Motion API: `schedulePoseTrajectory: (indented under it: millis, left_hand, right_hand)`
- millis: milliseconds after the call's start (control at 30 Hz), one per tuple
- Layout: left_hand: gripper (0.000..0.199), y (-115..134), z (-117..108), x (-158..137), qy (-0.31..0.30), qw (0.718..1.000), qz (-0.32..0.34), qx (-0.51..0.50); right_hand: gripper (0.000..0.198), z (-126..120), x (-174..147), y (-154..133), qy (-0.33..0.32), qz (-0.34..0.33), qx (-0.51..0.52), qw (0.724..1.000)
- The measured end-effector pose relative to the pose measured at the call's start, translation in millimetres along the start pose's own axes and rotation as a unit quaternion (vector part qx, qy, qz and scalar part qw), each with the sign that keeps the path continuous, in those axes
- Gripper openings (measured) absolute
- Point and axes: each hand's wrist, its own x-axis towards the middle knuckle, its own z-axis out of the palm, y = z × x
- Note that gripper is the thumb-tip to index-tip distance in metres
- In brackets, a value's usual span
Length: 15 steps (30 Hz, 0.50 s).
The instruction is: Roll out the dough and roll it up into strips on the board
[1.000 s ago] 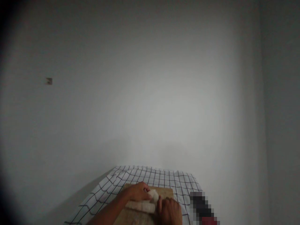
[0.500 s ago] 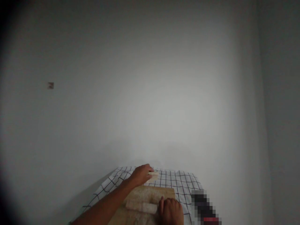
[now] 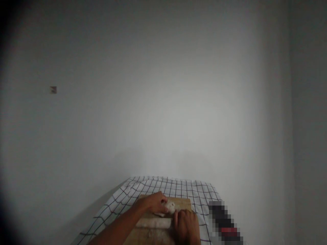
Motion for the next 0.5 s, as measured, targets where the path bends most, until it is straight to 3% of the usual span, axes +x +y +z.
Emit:
schedulePoseTrajectory:
  millis: [133, 233, 367, 500]
  left_hand:
    - [0.068, 16.2, -5.4, -7.3, -0.031, 0.997, -0.065, 0.029]
    - [0.074, 21.1, -4.1, -9.3, -0.035, 0.997, -0.070, 0.029]
    - [0.065, 19.7, 3.6, -7.4, 0.012, 0.999, -0.002, 0.052]
    - [0.049, 16.3, 2.9, -2.6, -0.029, 0.996, 0.085, -0.001]
  right_hand:
    - [0.050, -6.6, -2.4, -2.2, -0.005, 0.004, -0.005, 1.000]
    - [0.048, -11.2, -4.4, -3.0, -0.012, -0.010, -0.015, 1.000]
    - [0.046, -13.9, -6.3, -2.8, -0.010, -0.020, -0.029, 0.999]
    - [0.051, -15.1, -5.9, -2.4, -0.006, -0.013, -0.027, 1.000]
